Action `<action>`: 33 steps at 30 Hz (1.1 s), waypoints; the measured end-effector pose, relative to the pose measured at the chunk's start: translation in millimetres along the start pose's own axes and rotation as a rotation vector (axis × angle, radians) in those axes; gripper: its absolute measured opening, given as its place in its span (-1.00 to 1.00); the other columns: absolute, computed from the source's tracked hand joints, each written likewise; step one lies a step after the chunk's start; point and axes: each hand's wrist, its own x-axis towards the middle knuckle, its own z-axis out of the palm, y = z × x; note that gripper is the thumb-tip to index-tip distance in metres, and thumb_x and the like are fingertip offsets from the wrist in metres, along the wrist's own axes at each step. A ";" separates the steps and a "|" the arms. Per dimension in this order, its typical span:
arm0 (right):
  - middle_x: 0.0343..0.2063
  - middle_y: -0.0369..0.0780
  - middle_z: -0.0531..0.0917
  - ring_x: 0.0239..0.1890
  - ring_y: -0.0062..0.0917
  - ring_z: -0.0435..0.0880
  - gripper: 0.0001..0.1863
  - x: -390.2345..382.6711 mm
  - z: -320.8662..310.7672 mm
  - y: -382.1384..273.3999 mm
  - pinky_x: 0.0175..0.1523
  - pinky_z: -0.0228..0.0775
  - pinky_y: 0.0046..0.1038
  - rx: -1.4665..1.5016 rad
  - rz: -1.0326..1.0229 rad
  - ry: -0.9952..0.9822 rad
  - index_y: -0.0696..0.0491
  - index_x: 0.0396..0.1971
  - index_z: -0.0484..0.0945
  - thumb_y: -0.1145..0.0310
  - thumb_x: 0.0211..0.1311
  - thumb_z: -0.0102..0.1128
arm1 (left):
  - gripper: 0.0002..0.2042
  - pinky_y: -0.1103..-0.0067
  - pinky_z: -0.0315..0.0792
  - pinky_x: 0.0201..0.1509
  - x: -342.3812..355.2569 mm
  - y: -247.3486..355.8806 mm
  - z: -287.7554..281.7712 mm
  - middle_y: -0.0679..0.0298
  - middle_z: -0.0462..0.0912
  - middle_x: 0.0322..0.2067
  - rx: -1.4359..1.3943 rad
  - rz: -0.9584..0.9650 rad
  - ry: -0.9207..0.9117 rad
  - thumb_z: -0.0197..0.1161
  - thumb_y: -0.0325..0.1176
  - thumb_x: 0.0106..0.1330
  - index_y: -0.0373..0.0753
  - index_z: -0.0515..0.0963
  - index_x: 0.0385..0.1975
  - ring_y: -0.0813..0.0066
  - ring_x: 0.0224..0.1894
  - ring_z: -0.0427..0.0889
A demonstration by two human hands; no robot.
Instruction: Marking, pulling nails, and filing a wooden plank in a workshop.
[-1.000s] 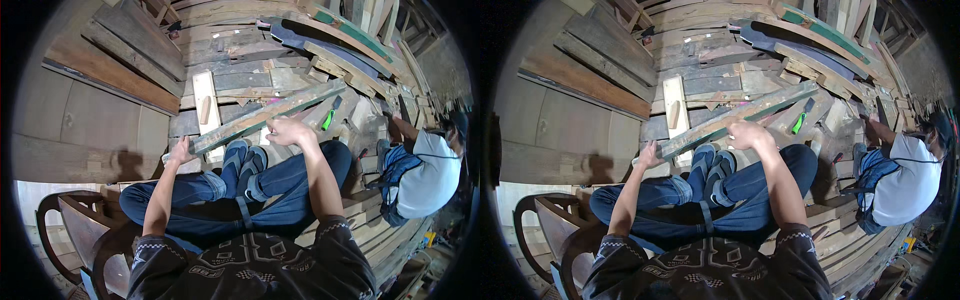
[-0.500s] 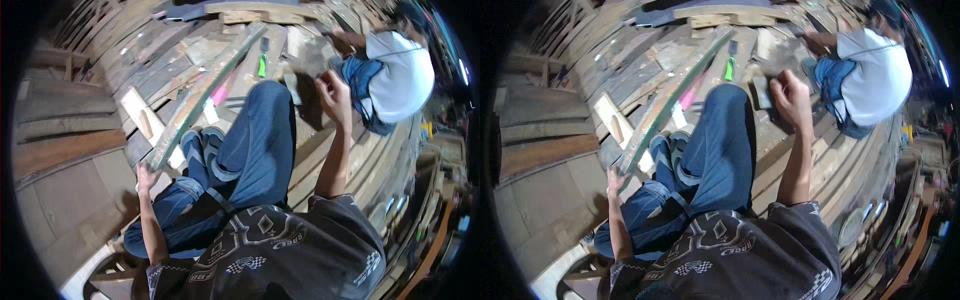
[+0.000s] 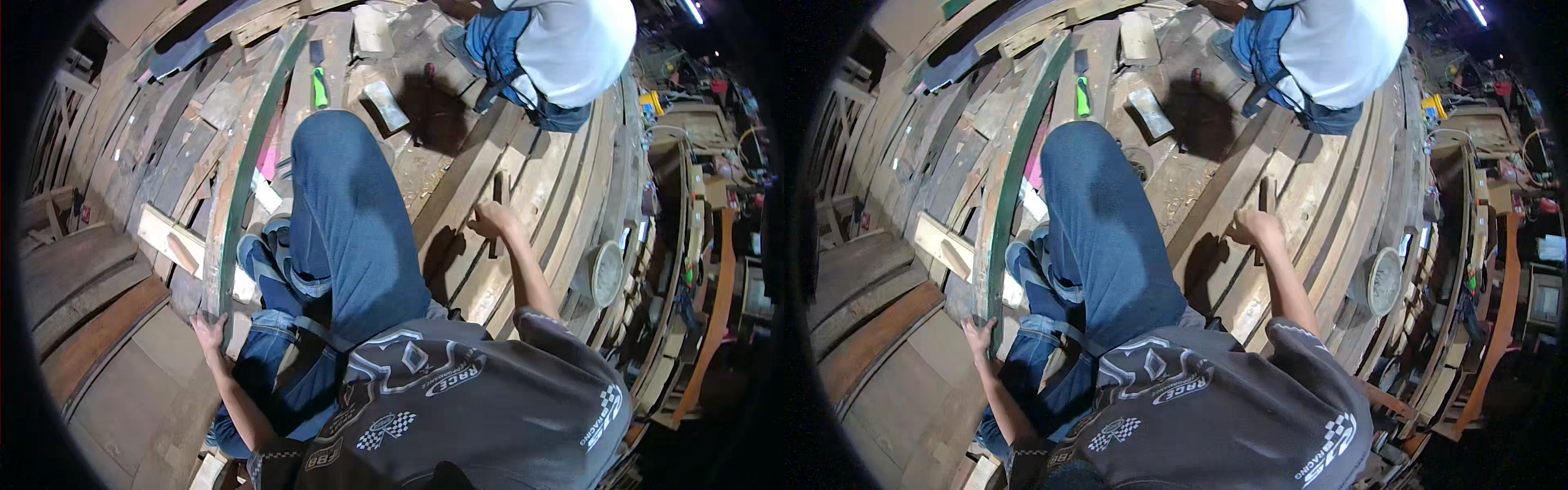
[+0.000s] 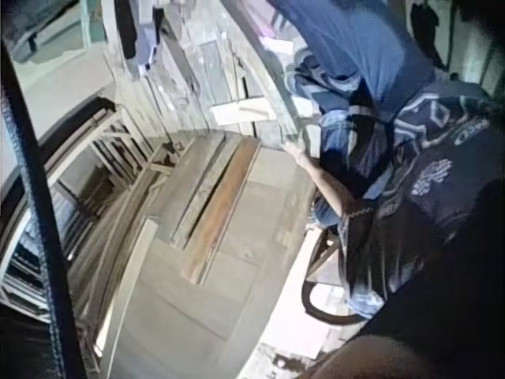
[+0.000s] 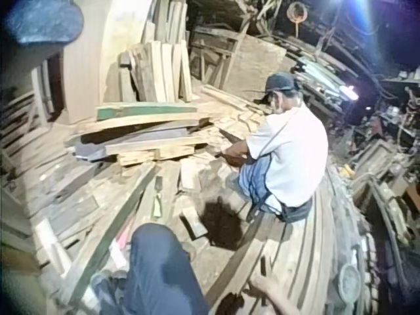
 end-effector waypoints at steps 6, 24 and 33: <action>-0.25 0.01 0.67 -0.16 -0.15 0.68 -0.64 -8.0 -8.3 -0.5 -0.09 0.53 -0.18 -0.058 0.450 0.108 0.12 -0.28 0.63 0.17 -0.01 0.18 | -0.11 0.25 0.19 0.31 1.5 1.7 -1.7 -0.30 0.24 0.18 0.058 -0.032 -0.001 0.45 0.02 -0.07 -0.52 0.29 0.16 -0.18 0.25 0.25; -0.32 0.05 0.66 -0.18 -0.14 0.65 -0.59 31.3 77.1 93.9 -0.04 0.47 -0.22 0.059 0.362 0.400 0.15 -0.30 0.63 0.10 0.01 0.23 | -0.12 0.05 0.19 0.22 -13.4 10.9 11.3 -0.09 0.24 0.14 -0.078 -0.097 0.130 0.44 0.10 -0.14 -0.22 0.24 0.17 -0.12 0.17 0.29; -0.53 -0.01 0.58 -0.46 -0.19 0.58 -0.67 63.1 -70.5 91.8 -0.27 0.41 -0.28 0.408 0.105 0.801 0.23 -0.37 0.44 0.25 0.05 0.24 | -0.25 0.17 0.27 0.21 -9.7 24.6 15.3 0.01 0.41 0.11 0.075 0.008 0.166 0.33 0.08 0.04 -0.25 0.26 0.15 -0.01 0.16 0.38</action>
